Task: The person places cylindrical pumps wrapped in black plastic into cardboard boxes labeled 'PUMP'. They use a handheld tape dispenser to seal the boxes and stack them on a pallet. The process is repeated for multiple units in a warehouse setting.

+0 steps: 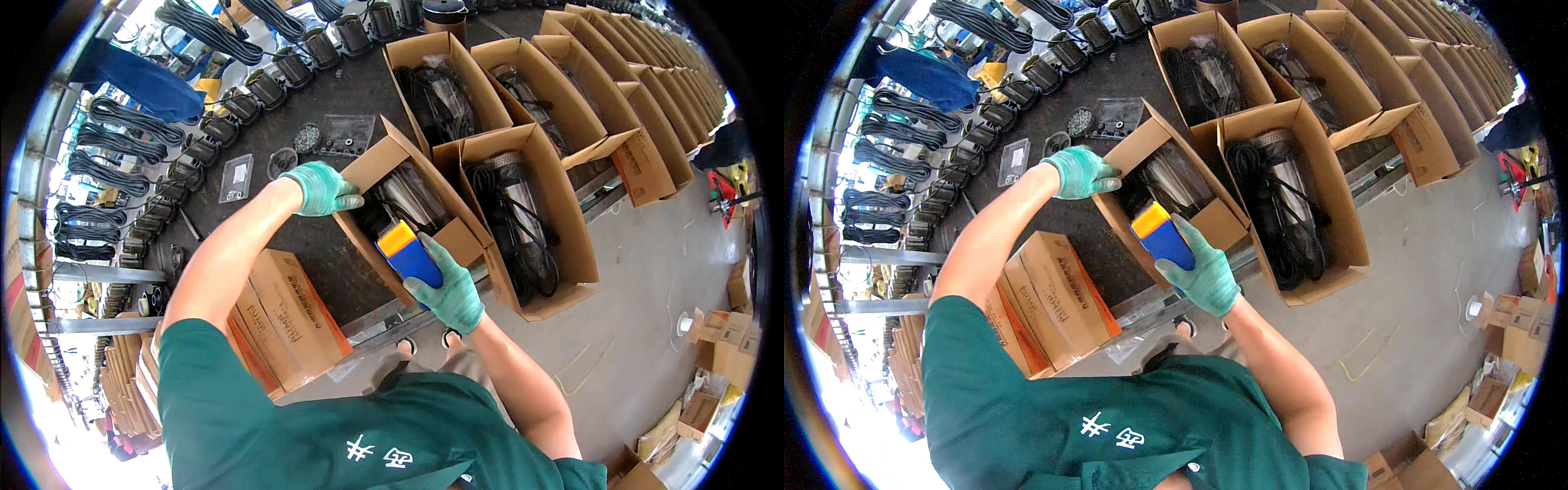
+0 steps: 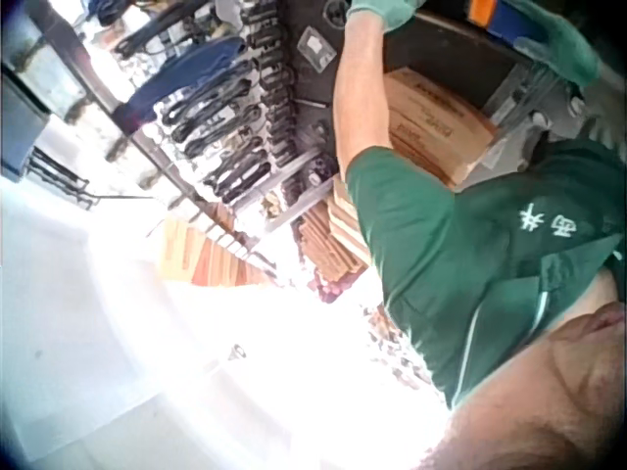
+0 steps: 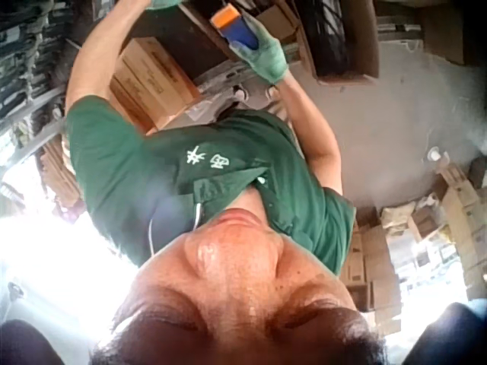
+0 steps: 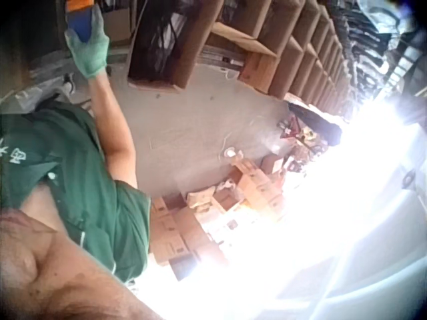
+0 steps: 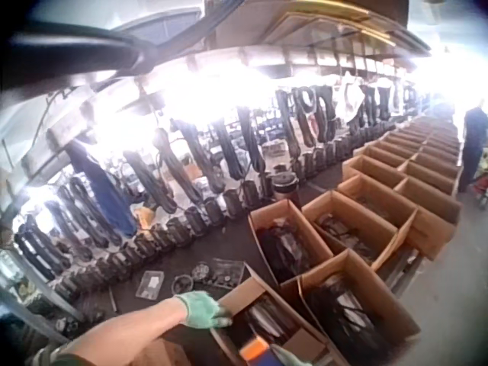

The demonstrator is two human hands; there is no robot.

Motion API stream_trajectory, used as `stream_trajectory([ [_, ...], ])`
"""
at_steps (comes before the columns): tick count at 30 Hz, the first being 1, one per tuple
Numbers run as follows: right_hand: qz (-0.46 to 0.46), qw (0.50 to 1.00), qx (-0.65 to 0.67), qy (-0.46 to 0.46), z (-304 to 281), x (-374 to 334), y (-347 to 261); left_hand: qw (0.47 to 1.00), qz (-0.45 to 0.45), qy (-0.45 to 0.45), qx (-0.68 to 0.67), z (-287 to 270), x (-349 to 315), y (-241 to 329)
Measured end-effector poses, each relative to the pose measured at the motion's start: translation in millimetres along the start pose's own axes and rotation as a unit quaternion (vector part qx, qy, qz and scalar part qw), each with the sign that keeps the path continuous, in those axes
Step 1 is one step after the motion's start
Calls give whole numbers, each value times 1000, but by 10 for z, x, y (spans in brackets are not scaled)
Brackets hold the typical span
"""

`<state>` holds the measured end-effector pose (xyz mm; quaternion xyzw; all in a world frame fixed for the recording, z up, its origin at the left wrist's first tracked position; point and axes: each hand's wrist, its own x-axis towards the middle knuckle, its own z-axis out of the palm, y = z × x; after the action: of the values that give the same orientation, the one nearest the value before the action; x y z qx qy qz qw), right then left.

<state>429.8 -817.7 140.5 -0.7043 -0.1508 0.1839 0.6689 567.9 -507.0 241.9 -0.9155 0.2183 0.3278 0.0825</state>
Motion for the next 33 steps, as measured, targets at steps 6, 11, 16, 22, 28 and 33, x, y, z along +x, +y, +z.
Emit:
stream_trajectory([
  [6,117,991,56,-16,-49,60,-207,980,75,175,49,354,417,-249],
  [11,102,987,113,60,-138,178,-183,907,-15,417,-52,660,1049,54],
  [16,-73,973,145,162,-350,457,-635,874,-145,456,-88,773,1167,25],
  [22,-9,963,172,209,-637,1327,-848,880,-173,382,-224,922,894,110],
  [28,167,970,170,51,-74,1081,-482,849,-204,378,-307,1580,519,168],
  [33,88,977,153,120,59,803,-206,847,-248,290,-370,1161,690,84],
])
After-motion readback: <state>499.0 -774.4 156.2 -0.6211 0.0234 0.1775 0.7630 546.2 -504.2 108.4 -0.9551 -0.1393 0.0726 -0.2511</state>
